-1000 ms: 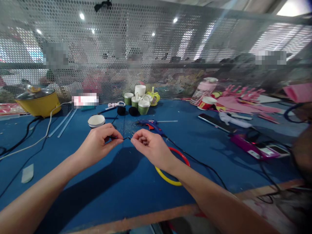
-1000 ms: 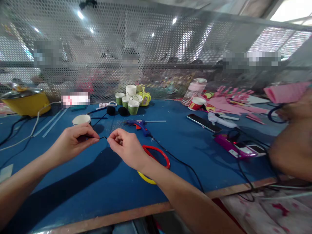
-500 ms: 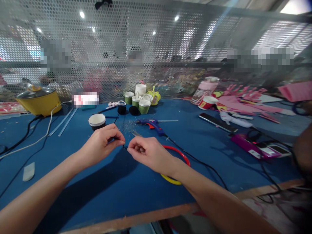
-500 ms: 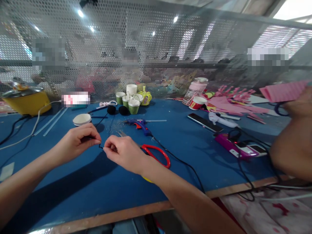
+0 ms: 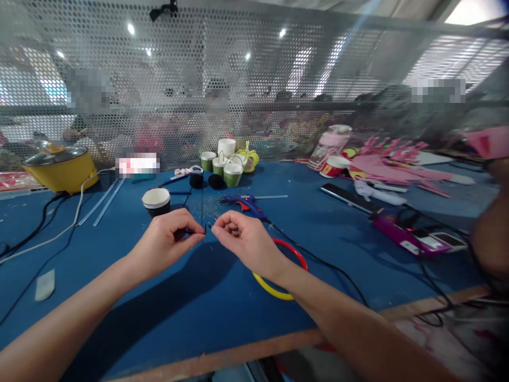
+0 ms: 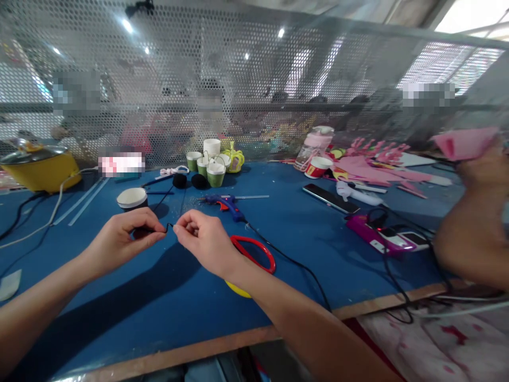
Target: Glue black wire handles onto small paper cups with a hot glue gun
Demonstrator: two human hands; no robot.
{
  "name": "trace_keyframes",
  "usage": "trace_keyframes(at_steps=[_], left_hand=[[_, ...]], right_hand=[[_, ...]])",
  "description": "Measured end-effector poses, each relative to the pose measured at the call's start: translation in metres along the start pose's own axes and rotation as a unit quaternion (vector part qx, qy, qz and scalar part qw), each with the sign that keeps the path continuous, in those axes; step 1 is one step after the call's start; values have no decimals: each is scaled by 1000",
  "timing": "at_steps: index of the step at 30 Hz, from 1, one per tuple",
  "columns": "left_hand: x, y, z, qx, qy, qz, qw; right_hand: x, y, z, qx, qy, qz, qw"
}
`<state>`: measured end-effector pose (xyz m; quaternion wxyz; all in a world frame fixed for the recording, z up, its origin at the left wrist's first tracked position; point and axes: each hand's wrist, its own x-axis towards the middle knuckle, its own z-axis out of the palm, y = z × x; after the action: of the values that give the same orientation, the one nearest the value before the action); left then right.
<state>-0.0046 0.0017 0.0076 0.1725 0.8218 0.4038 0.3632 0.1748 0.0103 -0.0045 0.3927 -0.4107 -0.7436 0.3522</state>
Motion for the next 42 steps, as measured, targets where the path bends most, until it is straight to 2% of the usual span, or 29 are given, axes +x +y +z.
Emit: trace_keyframes(at_steps=[4,7,10,13,18,21,24,27,30,33,35,39,42], left_hand=[[0,1,0,36,-1,40,999],[1,1,-3,55,-8,47,997],[1,0,-6,41,-30,42,998],[2,-1,-7,9,-41,22,999],[3,0,-3,-21,-20,-13,999],[0,1,1,-8,-1,-2,1000],[-2,2,4,20,8,35,999],[-2,4,3,50,1,65,997],[-1,4,-1,66,-28,60,996],[1,1,-4,36,-66,27,997],[2,-1,-5,-4,-72,3,997],[2,-2,-3,-64,-51,-47,996],[0,0,2,-58,-17,-48,997]], right_hand=[[-2,1,0,-104,-6,-65,992],[-3,-1,-2,-153,-50,-109,981],[-3,-3,-5,-110,-116,-93,983],[-2,-3,-8,-14,-144,-40,989],[1,-3,-7,74,-91,9,993],[2,-2,-4,47,-36,15,998],[1,0,-1,-21,-8,-8,1000],[-1,0,-1,-112,-20,-64,991],[-3,-2,-3,-151,-85,-108,979],[-3,-4,-6,-90,-149,-83,981],[-3,-4,-7,-21,-161,-43,986],[0,-3,-8,78,-116,7,990],[2,-2,-5,73,-56,16,996]])
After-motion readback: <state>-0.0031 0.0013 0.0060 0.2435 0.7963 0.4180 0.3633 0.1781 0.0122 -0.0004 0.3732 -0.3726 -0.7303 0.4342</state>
